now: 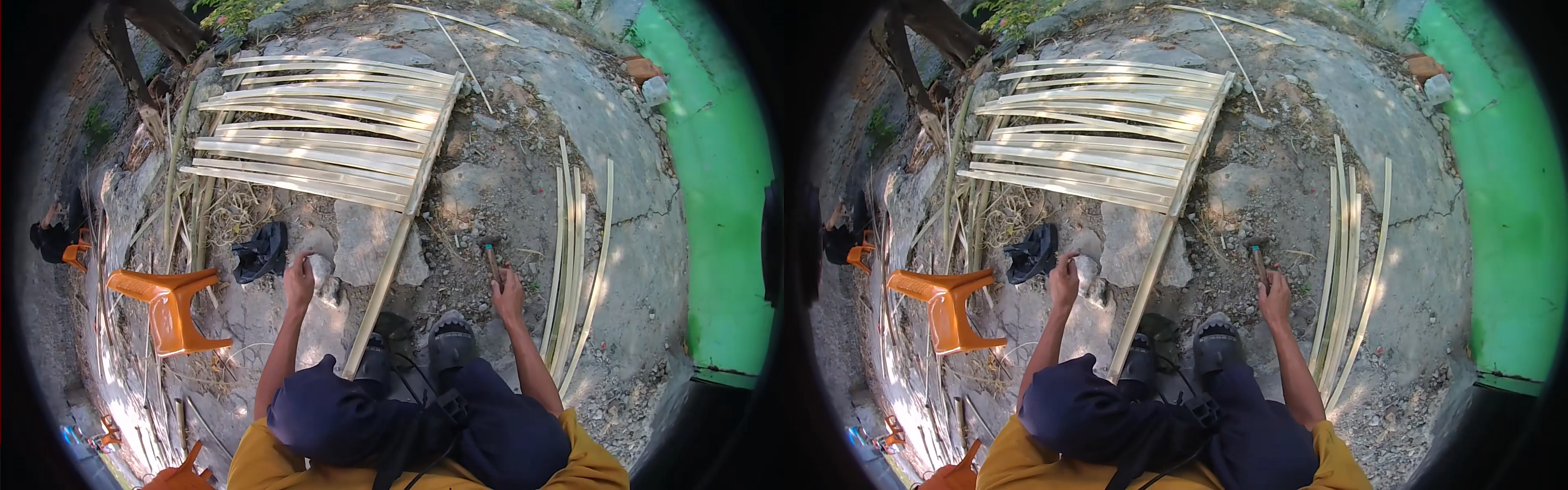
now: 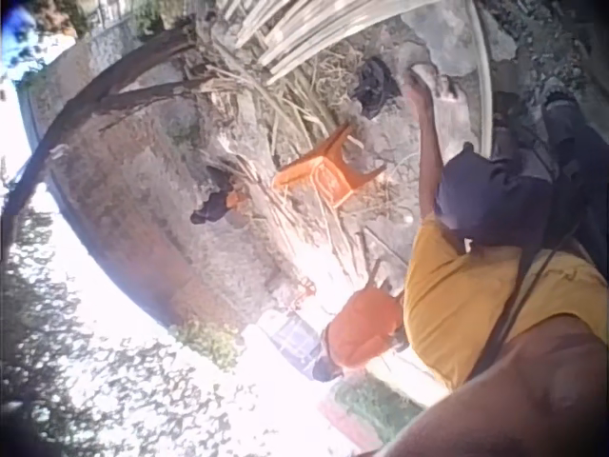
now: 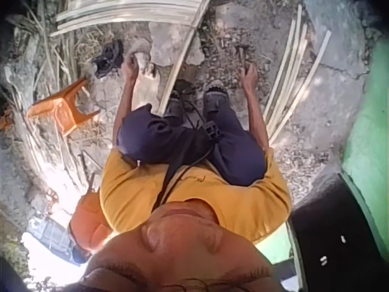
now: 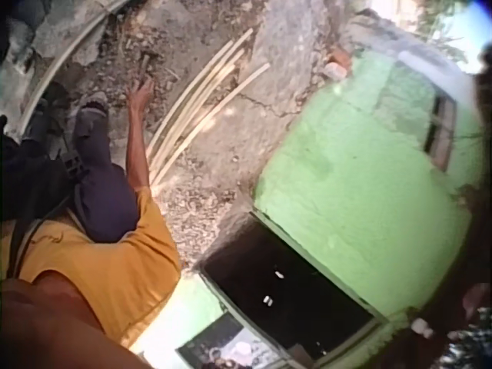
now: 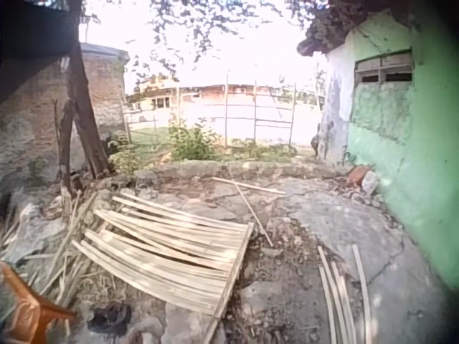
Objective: The person hammers a nail into a horizontal bamboo strip to secure it to a vertical bamboo frame, then picks up another bamboo strip and hammers a nail into it to continue building a panel.
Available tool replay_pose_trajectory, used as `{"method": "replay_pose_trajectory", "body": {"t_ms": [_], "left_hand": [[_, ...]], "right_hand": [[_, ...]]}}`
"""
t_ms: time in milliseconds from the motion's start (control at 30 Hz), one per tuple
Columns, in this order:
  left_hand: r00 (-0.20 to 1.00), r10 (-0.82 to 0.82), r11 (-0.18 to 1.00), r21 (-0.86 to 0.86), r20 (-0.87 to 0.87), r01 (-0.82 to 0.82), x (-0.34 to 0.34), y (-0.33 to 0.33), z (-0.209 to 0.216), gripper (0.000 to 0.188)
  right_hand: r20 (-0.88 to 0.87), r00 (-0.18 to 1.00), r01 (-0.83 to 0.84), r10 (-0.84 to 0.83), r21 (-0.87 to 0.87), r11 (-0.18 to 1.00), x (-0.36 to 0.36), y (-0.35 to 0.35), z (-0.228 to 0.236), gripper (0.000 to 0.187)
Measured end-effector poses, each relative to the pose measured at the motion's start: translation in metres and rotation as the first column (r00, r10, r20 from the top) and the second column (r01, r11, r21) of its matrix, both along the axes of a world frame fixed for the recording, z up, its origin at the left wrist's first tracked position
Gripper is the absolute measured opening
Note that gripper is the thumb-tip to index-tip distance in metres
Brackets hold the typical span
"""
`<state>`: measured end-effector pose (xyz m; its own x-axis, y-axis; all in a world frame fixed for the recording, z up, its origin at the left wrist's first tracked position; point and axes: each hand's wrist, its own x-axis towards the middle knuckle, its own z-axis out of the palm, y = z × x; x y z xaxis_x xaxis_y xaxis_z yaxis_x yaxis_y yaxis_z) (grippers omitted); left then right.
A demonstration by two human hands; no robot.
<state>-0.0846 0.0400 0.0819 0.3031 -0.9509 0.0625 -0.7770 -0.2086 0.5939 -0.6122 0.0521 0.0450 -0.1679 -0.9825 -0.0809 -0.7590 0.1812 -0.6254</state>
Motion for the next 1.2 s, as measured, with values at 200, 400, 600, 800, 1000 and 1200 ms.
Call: {"method": "replay_pose_trajectory", "body": {"t_ms": [200,400,600,800,1000,1200], "left_hand": [[0.975,0.066,0.998,0.009,-0.214,-0.065,0.055,0.063,-0.016,0.026],[0.967,-0.033,0.994,-0.105,-0.252,0.006,-0.004,0.064,-0.023,0.029],[0.895,-0.124,0.991,-0.012,-0.429,0.132,-0.064,0.047,-0.011,0.027],[0.872,-0.214,0.968,0.026,-0.440,0.250,-0.101,0.053,-0.018,0.028],[0.863,-0.173,0.953,0.139,-0.475,0.268,-0.108,0.064,-0.028,0.032],[0.837,-0.174,0.945,0.151,-0.518,0.289,-0.112,0.066,-0.033,0.032]], "right_hand": [[-0.238,0.927,0.242,-0.289,-0.208,0.948,-0.059,0.025,-0.003,0.033],[-0.408,0.765,0.522,-0.499,-0.062,0.851,-0.132,0.091,0.001,0.042],[-0.472,0.757,0.481,-0.451,-0.063,0.874,-0.121,0.098,-0.009,0.034],[-0.467,0.738,0.530,-0.487,-0.045,0.847,-0.110,0.092,-0.004,0.037],[-0.456,0.707,0.571,-0.541,-0.085,0.817,-0.124,0.094,-0.007,0.044],[-0.358,0.740,0.581,-0.569,-0.085,0.809,-0.139,0.089,-0.011,0.042]]}}
